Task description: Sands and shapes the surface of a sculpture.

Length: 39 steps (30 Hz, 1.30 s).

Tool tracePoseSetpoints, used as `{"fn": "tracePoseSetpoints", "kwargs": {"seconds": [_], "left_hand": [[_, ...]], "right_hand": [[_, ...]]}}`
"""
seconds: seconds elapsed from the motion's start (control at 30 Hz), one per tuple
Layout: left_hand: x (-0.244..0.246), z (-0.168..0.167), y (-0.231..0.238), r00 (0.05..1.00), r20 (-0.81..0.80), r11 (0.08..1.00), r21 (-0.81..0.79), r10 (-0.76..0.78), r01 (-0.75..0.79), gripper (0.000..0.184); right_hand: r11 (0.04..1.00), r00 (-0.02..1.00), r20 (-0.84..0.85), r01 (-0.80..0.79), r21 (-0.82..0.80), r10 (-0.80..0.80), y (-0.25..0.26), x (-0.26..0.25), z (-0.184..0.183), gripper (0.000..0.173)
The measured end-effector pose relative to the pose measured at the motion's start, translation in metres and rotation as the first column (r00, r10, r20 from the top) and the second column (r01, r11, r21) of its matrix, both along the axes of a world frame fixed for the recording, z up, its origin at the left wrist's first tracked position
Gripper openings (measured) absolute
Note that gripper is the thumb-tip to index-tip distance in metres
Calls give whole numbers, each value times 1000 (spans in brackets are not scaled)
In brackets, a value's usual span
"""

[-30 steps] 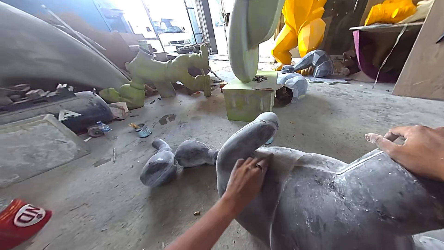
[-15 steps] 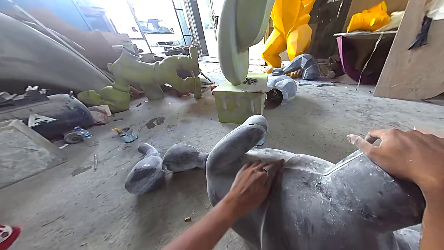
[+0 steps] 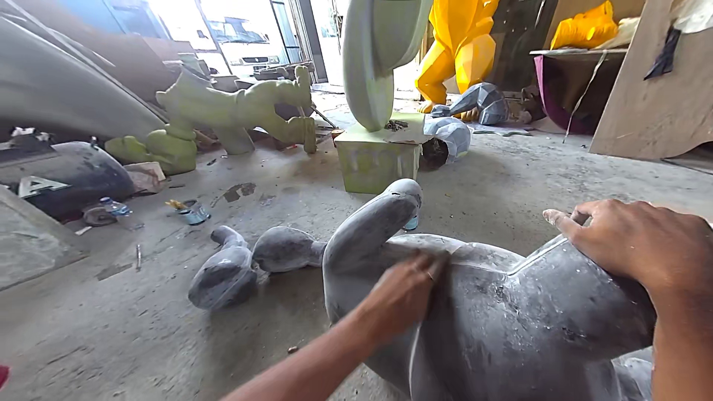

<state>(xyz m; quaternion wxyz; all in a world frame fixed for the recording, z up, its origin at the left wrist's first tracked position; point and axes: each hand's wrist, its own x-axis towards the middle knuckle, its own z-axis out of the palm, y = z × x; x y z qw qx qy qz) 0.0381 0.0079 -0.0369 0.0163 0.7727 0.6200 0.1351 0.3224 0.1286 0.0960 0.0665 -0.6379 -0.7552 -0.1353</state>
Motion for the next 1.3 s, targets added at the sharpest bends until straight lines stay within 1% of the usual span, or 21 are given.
{"fn": "tracePoseSetpoints", "kwargs": {"seconds": [0.07, 0.13, 0.2, 0.23, 0.3, 0.37, 0.47, 0.53, 0.6, 0.67, 0.77, 0.83, 0.9, 0.93, 1.03, 1.07, 1.1, 1.17, 1.2, 1.27, 1.3], "left_hand": [[-3, 0, 0, 999, -43, 1000, 21, -19, 20, 56], [-22, 3, 9, 992, -127, 1000, 21, 25, -23, 45], [-28, 7, 17, 982, -180, 996, -65, 52, -65, 38], [-23, 12, 16, 986, -163, 991, -124, 36, -57, 36], [-7, 16, 5, 996, -81, 982, -191, -20, 4, 24], [-4, 22, 3, 997, -72, 974, -227, -34, 17, 32], [-21, 24, 20, 988, -150, 961, -263, 43, -82, 30], [-21, 23, 23, 992, -127, 966, -253, 15, -47, 29], [-11, 23, 10, 999, -45, 974, -226, -31, 20, 42], [-13, 20, 6, 998, -56, 970, -238, 25, -38, 51], [-28, 12, 15, 979, -66, 946, -254, 192, -203, 36], [-14, 14, 12, 980, 61, 958, -234, 187, -168, 34], [7, 19, 1, 982, 144, 976, -197, 124, -95, 43], [7, 18, 1, 984, 127, 977, -185, 126, -101, 46], [-21, 11, 13, 961, 10, 942, -199, 277, -270, 30], [-23, 11, 18, 949, -28, 925, -215, 315, -313, 31], [-19, 13, 19, 949, -36, 927, -207, 314, -314, 31], [0, 14, 4, 972, 21, 962, -146, 234, -229, 29], [5, 16, 2, 979, 35, 972, -134, 201, -195, 34], [-3, 12, 3, 969, 9, 957, -164, 246, -241, 41], [-11, 10, 8, 954, -19, 937, -184, 299, -297, 38]], "right_hand": [[999, 999, -6, -33, 10, 33, 6, 3, -4, 65], [999, 998, -14, -54, 9, 54, 8, 5, -6, 66], [999, 999, 2, -33, 9, 33, 3, 5, -5, 66], [1000, 1000, 15, -21, 14, 21, 2, 4, -3, 66], [1000, 1000, 18, -20, 6, 20, 4, 3, -4, 65], [999, 999, -7, -43, 6, 43, 11, 5, -6, 65], [998, 998, -24, -64, -4, 64, 14, 8, -8, 63], [998, 998, -18, -58, 3, 58, 12, 9, -8, 64], [997, 997, -35, -72, 14, 72, 11, 9, -10, 62], [996, 995, -48, -83, 12, 84, 13, 8, -10, 62], [997, 996, -53, -79, 2, 79, 13, 7, -11, 62], [998, 997, -38, -64, 5, 64, 12, 8, -11, 62], [997, 996, -54, -72, 25, 74, 12, 7, -11, 62], [997, 995, -68, -76, 23, 77, 14, 6, -12, 62], [997, 995, -61, -82, -6, 82, 11, 6, -12, 63], [997, 996, -52, -77, 6, 77, 8, 7, -11, 62], [998, 998, -34, -60, 17, 60, 6, 7, -9, 62], [999, 999, -14, -31, 18, 31, 5, 6, -6, 61], [999, 999, -23, -32, 27, 33, 8, 6, -7, 62], [998, 996, -52, -65, 25, 66, 12, 7, -13, 65], [998, 997, -50, -63, 20, 64, 14, 6, -12, 65]]}}
